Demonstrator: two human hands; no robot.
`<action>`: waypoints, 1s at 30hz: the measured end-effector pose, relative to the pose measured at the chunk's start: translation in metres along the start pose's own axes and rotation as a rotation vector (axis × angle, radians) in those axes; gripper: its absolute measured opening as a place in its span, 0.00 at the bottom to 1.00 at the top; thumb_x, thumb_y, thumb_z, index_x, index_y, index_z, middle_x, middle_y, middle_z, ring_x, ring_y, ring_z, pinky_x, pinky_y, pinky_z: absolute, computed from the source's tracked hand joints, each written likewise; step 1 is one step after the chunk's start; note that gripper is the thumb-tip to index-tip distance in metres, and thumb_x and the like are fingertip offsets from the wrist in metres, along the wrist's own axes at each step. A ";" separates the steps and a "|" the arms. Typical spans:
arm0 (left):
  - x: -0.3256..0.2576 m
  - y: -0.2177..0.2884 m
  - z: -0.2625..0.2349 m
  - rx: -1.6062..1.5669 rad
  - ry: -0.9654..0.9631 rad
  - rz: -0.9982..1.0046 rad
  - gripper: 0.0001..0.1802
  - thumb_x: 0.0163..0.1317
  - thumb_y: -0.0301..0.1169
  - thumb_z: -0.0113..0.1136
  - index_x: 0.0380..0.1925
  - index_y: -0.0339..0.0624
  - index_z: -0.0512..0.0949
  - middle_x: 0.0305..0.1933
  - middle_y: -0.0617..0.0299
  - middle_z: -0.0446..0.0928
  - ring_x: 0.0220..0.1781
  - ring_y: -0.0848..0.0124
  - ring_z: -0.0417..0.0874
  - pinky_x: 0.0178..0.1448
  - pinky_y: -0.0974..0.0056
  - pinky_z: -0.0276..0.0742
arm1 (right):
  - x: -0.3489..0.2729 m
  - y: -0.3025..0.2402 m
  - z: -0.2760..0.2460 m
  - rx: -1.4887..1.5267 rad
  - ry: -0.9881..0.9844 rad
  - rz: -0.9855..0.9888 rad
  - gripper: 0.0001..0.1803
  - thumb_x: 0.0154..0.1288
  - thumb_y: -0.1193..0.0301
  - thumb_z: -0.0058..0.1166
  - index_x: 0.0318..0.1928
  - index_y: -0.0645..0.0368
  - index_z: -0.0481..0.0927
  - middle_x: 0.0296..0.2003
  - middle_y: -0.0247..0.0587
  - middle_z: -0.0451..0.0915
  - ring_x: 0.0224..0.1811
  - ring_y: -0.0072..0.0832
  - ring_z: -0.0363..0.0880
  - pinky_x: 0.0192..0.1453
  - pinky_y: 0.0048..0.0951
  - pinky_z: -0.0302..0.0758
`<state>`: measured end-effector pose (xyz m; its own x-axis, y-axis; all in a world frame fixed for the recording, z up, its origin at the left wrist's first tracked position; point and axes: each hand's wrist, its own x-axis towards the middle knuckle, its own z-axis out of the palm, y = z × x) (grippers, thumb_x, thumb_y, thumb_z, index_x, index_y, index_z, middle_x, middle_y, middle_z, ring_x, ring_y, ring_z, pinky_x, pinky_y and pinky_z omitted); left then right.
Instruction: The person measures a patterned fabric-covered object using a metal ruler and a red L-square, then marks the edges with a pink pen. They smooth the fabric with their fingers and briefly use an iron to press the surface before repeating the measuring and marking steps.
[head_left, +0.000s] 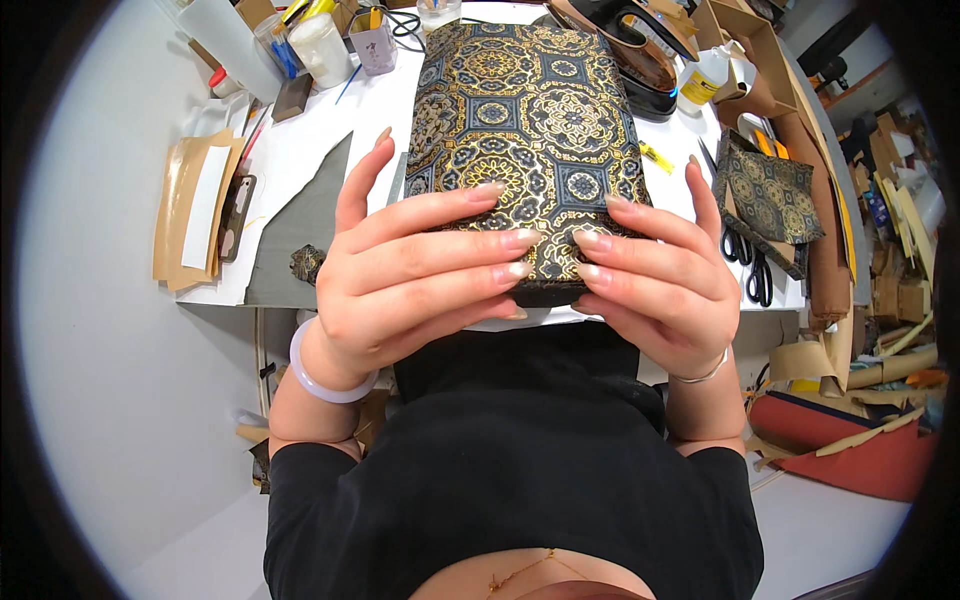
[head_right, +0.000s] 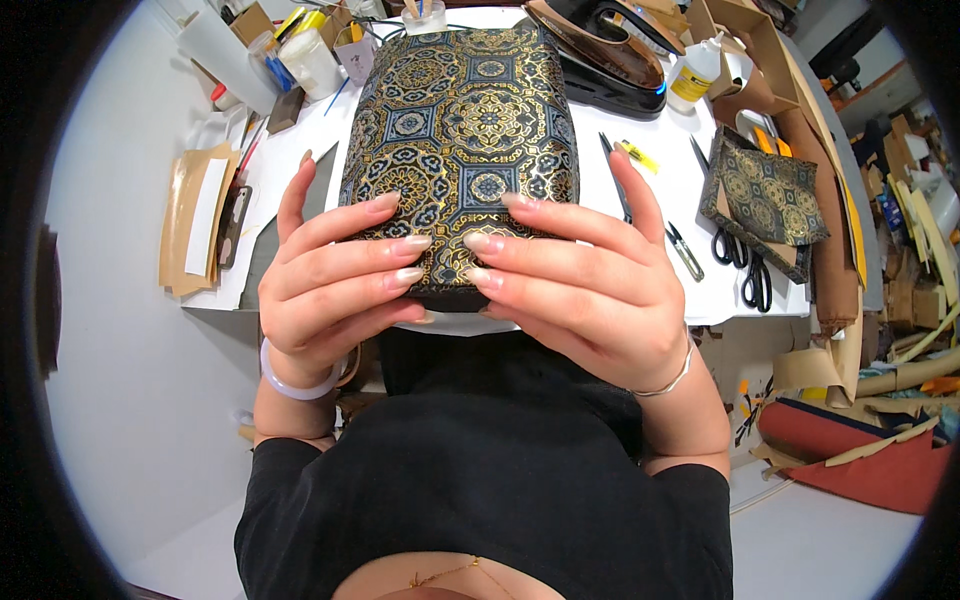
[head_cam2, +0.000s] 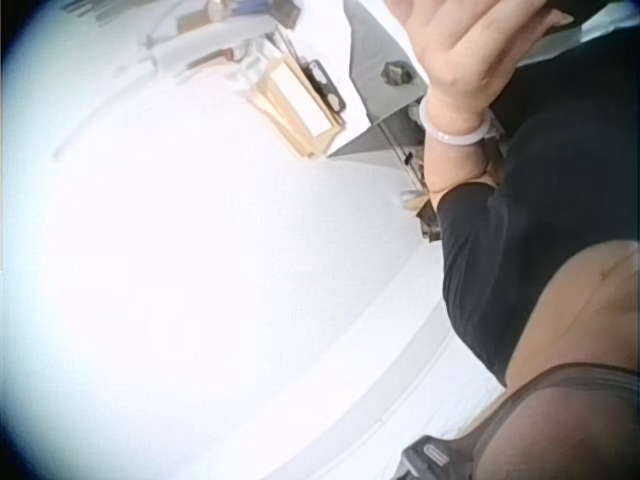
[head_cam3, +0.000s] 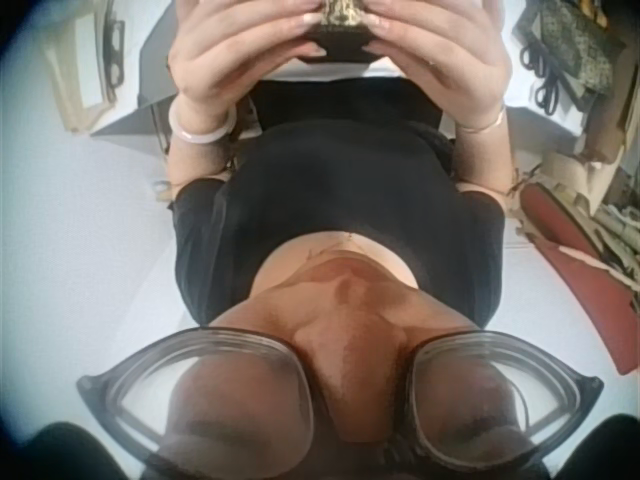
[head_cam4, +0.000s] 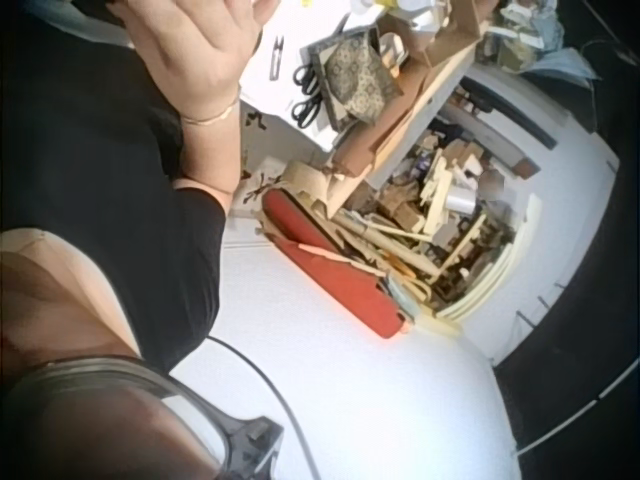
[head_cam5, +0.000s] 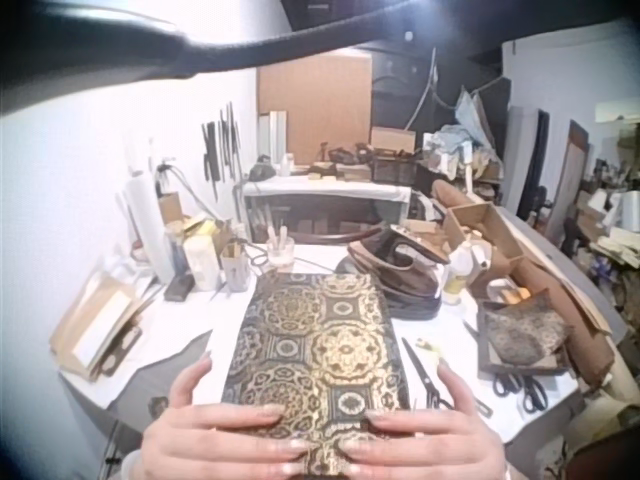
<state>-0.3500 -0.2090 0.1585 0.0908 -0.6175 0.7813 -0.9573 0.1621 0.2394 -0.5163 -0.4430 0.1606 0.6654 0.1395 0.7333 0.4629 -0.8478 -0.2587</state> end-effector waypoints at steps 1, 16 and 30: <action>-0.001 0.001 -0.001 0.008 0.000 0.003 0.18 0.55 0.39 0.83 0.47 0.55 0.90 0.52 0.70 0.93 0.63 0.62 0.91 0.88 0.39 0.54 | 0.000 0.001 0.001 -0.006 0.024 -0.032 0.19 0.58 0.71 0.78 0.51 0.44 0.91 0.51 0.27 0.93 0.62 0.32 0.89 0.89 0.57 0.52; -0.015 0.001 0.012 -0.065 0.097 -0.056 0.19 0.55 0.35 0.84 0.47 0.54 0.88 0.54 0.69 0.91 0.63 0.62 0.90 0.86 0.40 0.60 | 0.003 -0.021 -0.002 -0.076 -0.089 -0.165 0.08 0.66 0.72 0.68 0.44 0.50 0.91 0.53 0.30 0.92 0.61 0.29 0.90 0.78 0.44 0.72; 0.010 0.001 0.010 -0.088 0.000 -0.029 0.22 0.52 0.40 0.84 0.47 0.50 0.90 0.53 0.66 0.92 0.63 0.58 0.90 0.88 0.39 0.55 | -0.002 0.005 0.005 0.084 0.052 0.035 0.21 0.60 0.67 0.79 0.54 0.46 0.91 0.55 0.31 0.92 0.65 0.34 0.87 0.89 0.52 0.54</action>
<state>-0.3525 -0.2224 0.1610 0.1180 -0.6228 0.7734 -0.9266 0.2109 0.3113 -0.5123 -0.4447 0.1543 0.6517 0.0815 0.7541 0.4885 -0.8057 -0.3351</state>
